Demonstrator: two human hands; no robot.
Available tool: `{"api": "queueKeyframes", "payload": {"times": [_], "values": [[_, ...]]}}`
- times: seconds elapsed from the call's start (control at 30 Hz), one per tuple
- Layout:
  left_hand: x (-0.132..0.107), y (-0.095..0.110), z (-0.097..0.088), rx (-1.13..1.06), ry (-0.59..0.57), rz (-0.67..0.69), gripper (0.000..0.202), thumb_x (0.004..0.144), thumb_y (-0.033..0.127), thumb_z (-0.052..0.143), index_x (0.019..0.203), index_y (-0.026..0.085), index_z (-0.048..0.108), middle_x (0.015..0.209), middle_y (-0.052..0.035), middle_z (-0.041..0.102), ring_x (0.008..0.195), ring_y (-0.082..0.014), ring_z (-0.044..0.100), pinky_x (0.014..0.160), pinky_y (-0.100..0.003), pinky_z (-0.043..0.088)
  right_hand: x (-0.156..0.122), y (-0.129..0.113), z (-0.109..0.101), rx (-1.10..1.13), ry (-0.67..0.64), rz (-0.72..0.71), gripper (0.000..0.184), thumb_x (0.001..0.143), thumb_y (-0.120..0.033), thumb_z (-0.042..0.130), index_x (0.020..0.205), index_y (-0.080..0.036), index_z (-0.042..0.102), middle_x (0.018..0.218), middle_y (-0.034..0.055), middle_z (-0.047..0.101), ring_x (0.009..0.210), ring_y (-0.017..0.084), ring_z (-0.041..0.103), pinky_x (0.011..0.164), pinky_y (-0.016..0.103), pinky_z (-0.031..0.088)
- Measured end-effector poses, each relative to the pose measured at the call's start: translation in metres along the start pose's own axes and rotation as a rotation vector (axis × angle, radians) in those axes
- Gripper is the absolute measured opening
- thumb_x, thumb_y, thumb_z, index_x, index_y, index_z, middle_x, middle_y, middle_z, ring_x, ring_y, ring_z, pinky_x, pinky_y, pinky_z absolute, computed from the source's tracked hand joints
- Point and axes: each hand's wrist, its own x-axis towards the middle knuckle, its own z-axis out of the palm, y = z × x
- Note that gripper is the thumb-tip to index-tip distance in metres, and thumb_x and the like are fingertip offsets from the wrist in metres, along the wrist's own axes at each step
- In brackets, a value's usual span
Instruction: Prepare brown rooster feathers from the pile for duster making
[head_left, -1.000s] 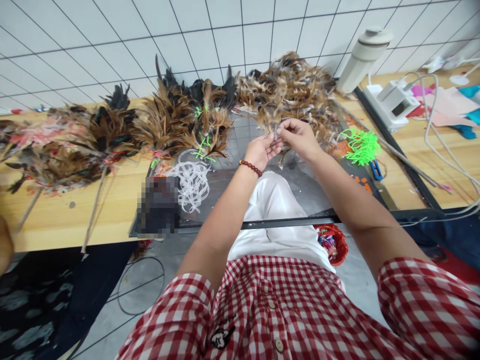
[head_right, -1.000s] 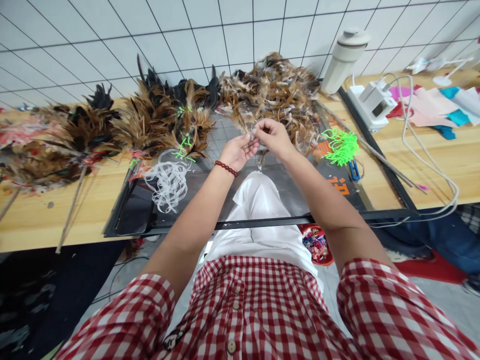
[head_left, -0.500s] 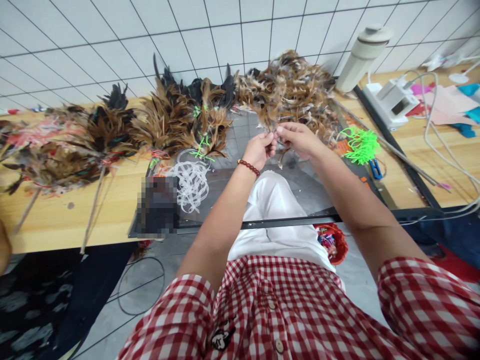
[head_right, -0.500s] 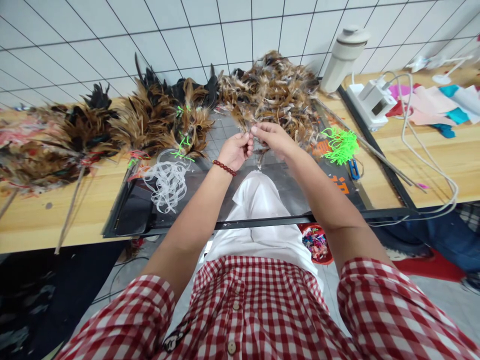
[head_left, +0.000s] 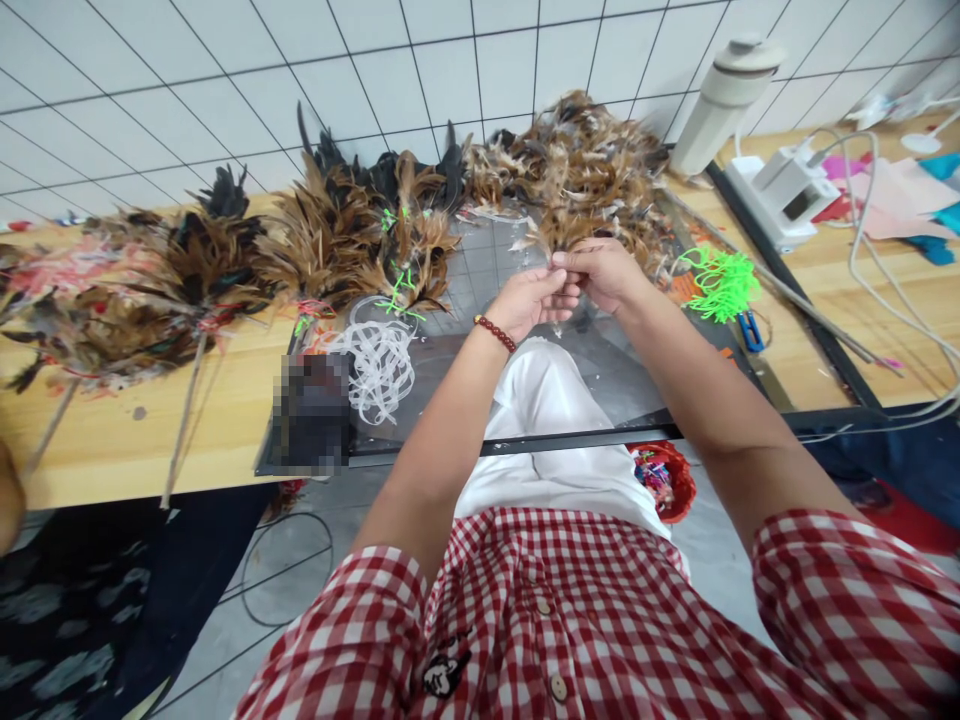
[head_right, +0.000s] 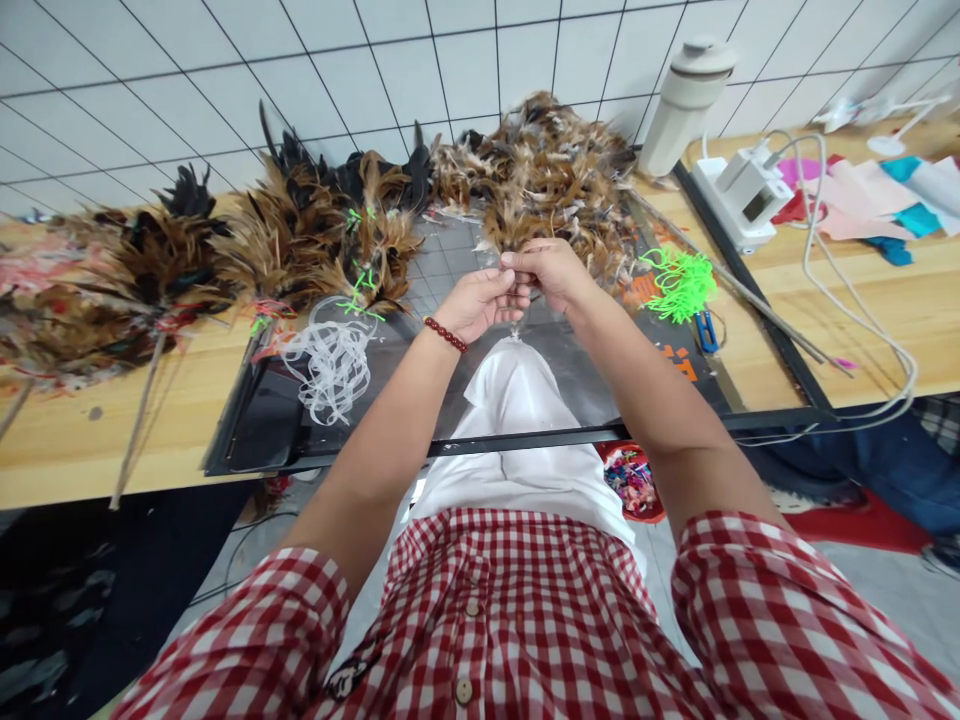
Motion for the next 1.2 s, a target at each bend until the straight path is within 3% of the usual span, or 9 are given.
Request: {"api": "queueKeyframes", "payload": {"times": [0.13,0.23,0.33,0.4,0.57,0.7,0.8,1.0,1.2], "values": [[0.0,0.0,0.001,0.104,0.077,0.043,0.025,0.099,0.024,0.068,0.078,0.013,0.064,0.061,0.003,0.064,0.052,-0.0044,0.06,0.061,-0.017,0.049,0.005,0.004,0.0,0.012,0.012,-0.006,0.042,0.063,-0.038,0.096,0.063,-0.021,0.057,0.053,-0.0045,0.05,0.052,0.011,0.047,0.051,0.026,0.04],[0.0,0.003,-0.001,0.093,0.126,0.066,0.028,0.102,0.023,0.064,0.075,0.014,0.061,0.06,0.0036,0.062,0.051,-0.0038,0.057,0.059,-0.016,0.046,0.012,0.002,-0.014,0.01,0.082,-0.134,0.04,0.071,-0.048,0.092,0.074,-0.024,0.059,0.06,-0.0051,0.049,0.057,0.011,0.046,0.056,0.027,0.043],[0.004,0.006,-0.005,-0.043,0.277,0.132,0.026,0.101,0.027,0.064,0.078,0.016,0.059,0.063,0.0047,0.061,0.054,-0.003,0.057,0.061,-0.014,0.046,0.013,-0.005,-0.034,-0.256,0.121,-0.261,0.034,0.074,-0.047,0.09,0.087,-0.024,0.069,0.068,-0.0032,0.056,0.064,0.013,0.05,0.062,0.029,0.045],[0.007,0.006,-0.008,-0.126,0.366,0.174,0.026,0.101,0.03,0.066,0.08,0.017,0.059,0.065,0.0051,0.06,0.055,-0.0027,0.057,0.06,-0.014,0.047,0.01,-0.011,-0.044,-0.513,-0.022,-0.273,0.033,0.069,-0.043,0.092,0.087,-0.022,0.074,0.071,-0.0011,0.062,0.067,0.014,0.053,0.066,0.03,0.045],[0.011,0.005,-0.012,-0.206,0.455,0.201,0.025,0.096,0.039,0.072,0.086,0.018,0.062,0.067,0.0047,0.06,0.057,-0.0037,0.059,0.06,-0.014,0.048,0.002,-0.016,-0.04,-0.932,-0.606,-0.323,0.022,0.073,-0.041,0.083,0.089,-0.026,0.084,0.089,0.0025,0.073,0.084,0.02,0.062,0.083,0.034,0.048],[0.01,0.005,-0.012,-0.182,0.454,0.191,0.023,0.1,0.034,0.065,0.085,0.017,0.061,0.066,0.0044,0.06,0.056,-0.0031,0.058,0.06,-0.013,0.048,0.003,-0.006,-0.029,-1.106,-0.687,-0.4,0.011,0.076,-0.036,0.076,0.077,-0.026,0.081,0.085,0.0034,0.072,0.089,0.022,0.063,0.094,0.038,0.045],[0.01,0.006,-0.011,-0.115,0.454,0.176,0.023,0.104,0.029,0.058,0.084,0.017,0.061,0.066,0.0042,0.061,0.057,-0.0031,0.058,0.063,-0.013,0.049,0.001,-0.006,-0.024,-1.167,-0.629,-0.432,0.013,0.078,-0.027,0.065,0.076,-0.022,0.077,0.085,0.0055,0.073,0.089,0.023,0.064,0.092,0.037,0.045],[0.01,0.005,-0.003,0.035,0.455,0.153,0.026,0.103,0.019,0.056,0.077,0.016,0.06,0.065,0.004,0.063,0.056,-0.0038,0.059,0.065,-0.016,0.05,-0.008,-0.016,-0.019,-1.269,-0.082,-0.511,0.026,0.086,-0.021,0.053,0.101,-0.019,0.074,0.093,0.0101,0.076,0.089,0.028,0.066,0.079,0.036,0.044],[0.014,-0.001,-0.002,0.132,0.465,0.192,0.028,0.101,0.016,0.057,0.074,0.016,0.063,0.063,0.0029,0.064,0.056,-0.0056,0.06,0.064,-0.017,0.05,-0.009,-0.01,-0.014,-1.386,-0.085,-0.572,0.027,0.09,-0.023,0.05,0.098,-0.018,0.075,0.097,0.0144,0.076,0.093,0.03,0.067,0.082,0.039,0.044]]}}
